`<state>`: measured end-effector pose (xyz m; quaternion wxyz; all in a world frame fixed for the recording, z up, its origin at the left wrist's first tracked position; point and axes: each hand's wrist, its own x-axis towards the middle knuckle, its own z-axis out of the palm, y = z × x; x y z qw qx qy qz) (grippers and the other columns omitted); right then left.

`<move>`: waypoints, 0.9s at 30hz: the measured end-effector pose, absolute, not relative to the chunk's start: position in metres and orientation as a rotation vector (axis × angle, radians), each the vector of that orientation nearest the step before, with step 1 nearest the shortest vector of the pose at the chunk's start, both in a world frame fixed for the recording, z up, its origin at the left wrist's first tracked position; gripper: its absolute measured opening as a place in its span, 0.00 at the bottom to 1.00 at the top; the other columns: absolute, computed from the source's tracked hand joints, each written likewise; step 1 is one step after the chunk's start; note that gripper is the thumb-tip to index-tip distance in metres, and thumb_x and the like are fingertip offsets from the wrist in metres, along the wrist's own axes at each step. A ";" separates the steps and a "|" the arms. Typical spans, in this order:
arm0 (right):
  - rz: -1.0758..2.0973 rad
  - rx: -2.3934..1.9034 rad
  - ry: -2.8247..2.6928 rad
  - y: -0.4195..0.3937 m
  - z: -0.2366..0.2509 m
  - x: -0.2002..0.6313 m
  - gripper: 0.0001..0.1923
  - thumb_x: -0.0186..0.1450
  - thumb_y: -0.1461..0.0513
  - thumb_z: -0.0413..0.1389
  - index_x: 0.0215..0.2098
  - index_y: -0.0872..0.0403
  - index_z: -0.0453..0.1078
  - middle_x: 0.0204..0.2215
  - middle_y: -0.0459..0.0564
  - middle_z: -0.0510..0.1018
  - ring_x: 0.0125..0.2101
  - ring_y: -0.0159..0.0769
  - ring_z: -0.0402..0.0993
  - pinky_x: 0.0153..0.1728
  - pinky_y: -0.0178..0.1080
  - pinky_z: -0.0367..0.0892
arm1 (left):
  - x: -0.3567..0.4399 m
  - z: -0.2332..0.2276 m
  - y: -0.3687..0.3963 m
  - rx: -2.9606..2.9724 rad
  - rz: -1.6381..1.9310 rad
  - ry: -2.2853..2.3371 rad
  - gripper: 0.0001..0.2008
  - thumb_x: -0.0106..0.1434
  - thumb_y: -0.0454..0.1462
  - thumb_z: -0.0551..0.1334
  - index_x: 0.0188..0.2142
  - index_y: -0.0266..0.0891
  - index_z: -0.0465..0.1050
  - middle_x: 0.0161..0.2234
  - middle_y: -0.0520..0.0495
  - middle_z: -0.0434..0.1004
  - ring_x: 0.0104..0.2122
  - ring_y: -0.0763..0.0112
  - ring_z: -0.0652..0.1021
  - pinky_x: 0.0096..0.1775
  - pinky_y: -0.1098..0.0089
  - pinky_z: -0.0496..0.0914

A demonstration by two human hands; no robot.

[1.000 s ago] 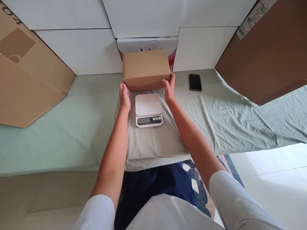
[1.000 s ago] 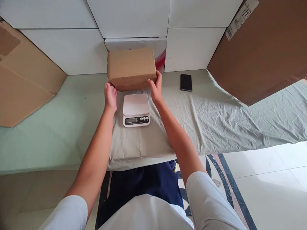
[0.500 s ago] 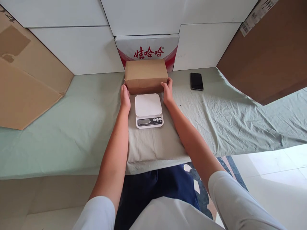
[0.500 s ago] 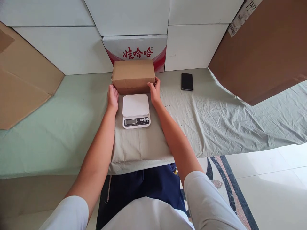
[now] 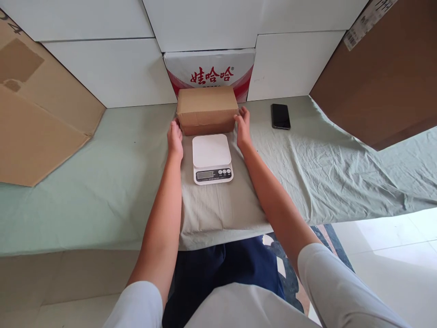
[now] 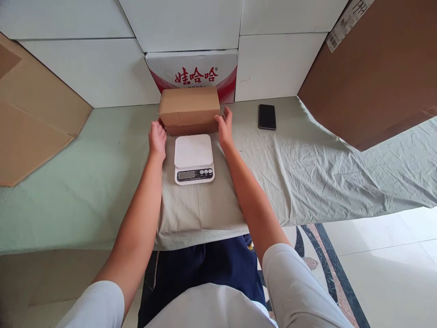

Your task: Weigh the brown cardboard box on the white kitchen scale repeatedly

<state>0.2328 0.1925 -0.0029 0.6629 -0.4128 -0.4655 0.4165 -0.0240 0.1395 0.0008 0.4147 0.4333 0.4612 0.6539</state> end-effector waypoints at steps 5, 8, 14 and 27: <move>0.806 -1.055 -0.776 0.218 -0.004 0.301 0.33 0.65 0.42 0.47 0.63 0.48 0.56 0.69 0.54 0.62 0.70 0.35 0.59 0.74 0.55 0.51 | -0.063 0.001 0.138 0.998 1.678 1.171 0.43 0.65 0.68 0.46 0.70 0.49 0.61 0.78 0.48 0.46 0.77 0.60 0.47 0.75 0.55 0.44; 0.808 -1.058 -0.724 0.219 -0.004 0.334 0.29 0.66 0.44 0.46 0.62 0.45 0.57 0.70 0.51 0.61 0.69 0.36 0.60 0.75 0.56 0.49 | -0.079 -0.001 0.138 1.030 1.665 1.196 0.44 0.63 0.70 0.43 0.69 0.55 0.61 0.78 0.53 0.44 0.77 0.61 0.44 0.76 0.54 0.44; 0.845 -1.057 -0.726 0.213 -0.008 0.328 0.25 0.63 0.46 0.51 0.58 0.40 0.63 0.65 0.44 0.68 0.70 0.38 0.62 0.76 0.57 0.49 | -0.079 -0.005 0.138 1.099 1.583 1.273 0.48 0.63 0.70 0.38 0.72 0.50 0.55 0.79 0.50 0.40 0.77 0.59 0.44 0.76 0.52 0.44; 1.084 -0.997 -0.893 0.190 0.002 0.267 0.36 0.51 0.40 0.59 0.55 0.42 0.65 0.65 0.47 0.71 0.71 0.45 0.61 0.75 0.56 0.50 | -0.066 0.002 0.137 1.061 1.576 1.246 0.43 0.67 0.68 0.42 0.70 0.48 0.60 0.78 0.47 0.47 0.76 0.63 0.50 0.74 0.59 0.50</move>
